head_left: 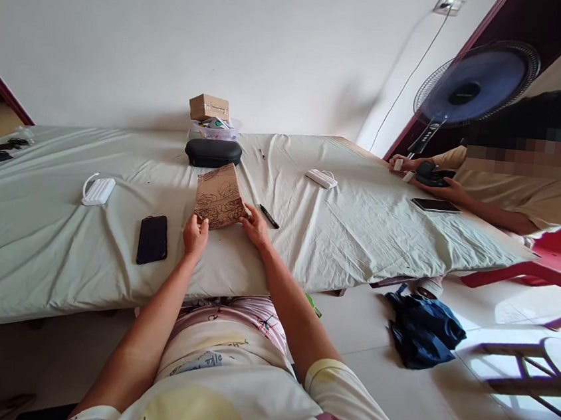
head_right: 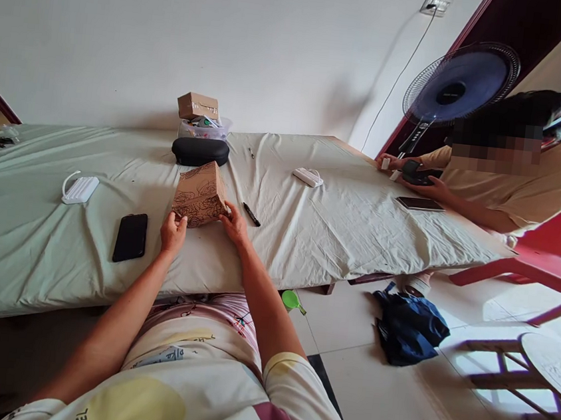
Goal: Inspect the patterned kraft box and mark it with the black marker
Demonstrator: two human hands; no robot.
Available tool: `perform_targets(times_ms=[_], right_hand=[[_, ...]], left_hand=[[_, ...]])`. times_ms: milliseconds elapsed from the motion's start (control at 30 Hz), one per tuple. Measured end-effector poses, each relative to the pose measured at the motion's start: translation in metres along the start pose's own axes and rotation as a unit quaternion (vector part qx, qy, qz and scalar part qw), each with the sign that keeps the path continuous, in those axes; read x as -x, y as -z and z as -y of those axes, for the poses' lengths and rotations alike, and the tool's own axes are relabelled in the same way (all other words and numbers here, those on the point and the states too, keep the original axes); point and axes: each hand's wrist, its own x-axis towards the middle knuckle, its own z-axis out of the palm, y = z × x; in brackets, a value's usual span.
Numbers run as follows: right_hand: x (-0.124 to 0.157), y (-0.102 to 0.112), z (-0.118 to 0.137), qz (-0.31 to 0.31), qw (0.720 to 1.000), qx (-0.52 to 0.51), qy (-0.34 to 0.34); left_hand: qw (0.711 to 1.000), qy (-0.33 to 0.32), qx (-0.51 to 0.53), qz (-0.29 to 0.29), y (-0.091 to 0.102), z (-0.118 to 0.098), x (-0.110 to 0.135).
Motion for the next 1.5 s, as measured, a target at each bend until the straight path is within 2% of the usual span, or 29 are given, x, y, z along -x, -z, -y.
perform_targets(times_ms=[233,367,467,567,700,800,900,1000,1100,1267,1500], right_hand=[[0.001,0.002,0.011,0.0,0.995,0.101,0.008],[0.002,0.0,0.014,0.041,0.987,0.155,-0.016],[0.004,-0.002,0.015,0.062,0.98,0.183,-0.043],[0.008,-0.002,0.019,0.068,0.98,0.18,-0.043],[0.014,0.001,0.027,0.048,0.984,0.172,-0.009],[0.015,0.003,0.029,0.052,0.984,0.166,0.026],[0.012,0.002,0.027,0.013,0.988,0.142,0.066],[0.01,0.0,0.026,0.003,0.99,0.111,0.091],[0.01,-0.001,0.026,0.005,0.993,0.084,0.086],[0.009,0.002,0.025,-0.059,0.994,0.059,0.077],[0.007,0.003,0.026,-0.061,0.994,0.05,0.082]], left_hand=[[0.999,-0.011,-0.011,-0.048,0.008,-0.009,0.0],[1.0,-0.018,0.01,-0.013,0.008,-0.01,0.004],[1.0,0.007,-0.009,-0.008,0.005,-0.004,0.005],[1.0,0.019,-0.007,0.002,0.001,0.001,0.004],[0.999,0.048,0.005,0.007,0.003,-0.001,0.002],[0.999,0.048,0.002,-0.022,0.006,-0.005,-0.001],[0.998,0.045,0.011,-0.042,0.006,-0.007,-0.003],[0.999,0.016,0.039,-0.025,0.007,-0.007,-0.001],[0.998,-0.02,0.051,-0.011,0.008,-0.009,0.002],[0.994,-0.108,0.013,0.0,0.012,-0.018,0.007],[0.989,-0.143,0.01,0.021,0.013,-0.021,0.006]])
